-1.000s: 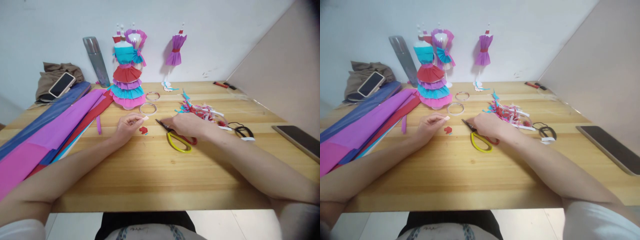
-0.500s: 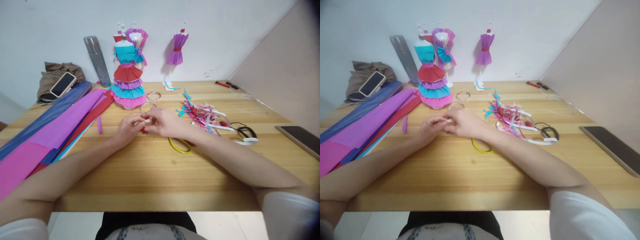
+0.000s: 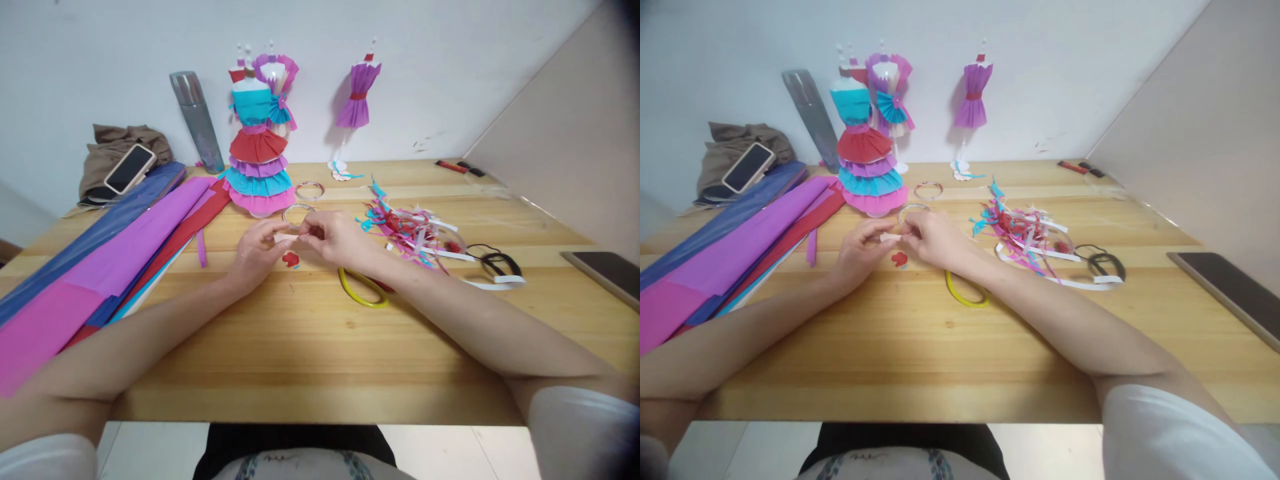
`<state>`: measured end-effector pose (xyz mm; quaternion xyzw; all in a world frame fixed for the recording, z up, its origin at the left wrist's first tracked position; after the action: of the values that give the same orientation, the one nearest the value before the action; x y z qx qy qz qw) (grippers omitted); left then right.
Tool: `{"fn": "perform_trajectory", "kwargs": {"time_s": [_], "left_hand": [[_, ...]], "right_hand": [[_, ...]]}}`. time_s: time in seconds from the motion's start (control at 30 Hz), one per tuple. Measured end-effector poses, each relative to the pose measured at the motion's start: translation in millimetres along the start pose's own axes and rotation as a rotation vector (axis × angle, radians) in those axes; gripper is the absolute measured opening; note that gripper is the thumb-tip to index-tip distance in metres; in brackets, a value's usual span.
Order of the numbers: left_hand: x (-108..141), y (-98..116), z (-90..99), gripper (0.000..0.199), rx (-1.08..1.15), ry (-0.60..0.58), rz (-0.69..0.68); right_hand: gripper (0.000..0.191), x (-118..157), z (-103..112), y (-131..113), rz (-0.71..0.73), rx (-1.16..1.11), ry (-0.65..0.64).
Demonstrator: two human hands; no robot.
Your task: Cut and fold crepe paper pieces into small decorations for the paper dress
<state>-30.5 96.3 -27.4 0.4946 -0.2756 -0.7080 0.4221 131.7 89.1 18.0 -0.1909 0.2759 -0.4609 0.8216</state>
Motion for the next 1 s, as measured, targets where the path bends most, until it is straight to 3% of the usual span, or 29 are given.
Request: {"fn": "perform_trajectory", "kwargs": {"time_s": [0.13,0.33,0.6,0.83,1.0], "left_hand": [[-3,-13,3.9,0.043,0.205,0.059,0.221],[3,-5,-14.4,0.04,0.63,-0.237,0.39],[7,1,-15.2,0.034,0.776,-0.167,0.458],[5,1,-12.6,0.03,0.761,-0.137,0.424],[6,0,-14.9,0.026,0.756,-0.191,0.458]], "right_hand": [[0.01,1,-1,13,-0.11,-0.249,0.145],[0.011,5,-24,18,-0.167,-0.724,0.158],[0.029,11,-39,14,-0.151,-0.924,0.111],[0.027,12,-47,20,-0.184,-0.652,0.046],[0.025,10,-30,11,-0.098,-0.154,-0.013]]}}
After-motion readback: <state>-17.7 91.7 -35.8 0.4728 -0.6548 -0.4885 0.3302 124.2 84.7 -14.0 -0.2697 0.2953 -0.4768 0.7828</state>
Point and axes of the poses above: each hand's wrist, its own x-axis away from the middle knuckle, its own z-axis out of the back of the hand, y = z × x, the point moved 5 cm from there along -x, towards the middle knuckle, and after that the axes turned 2 degrees about -x, right-handed, at the moved point
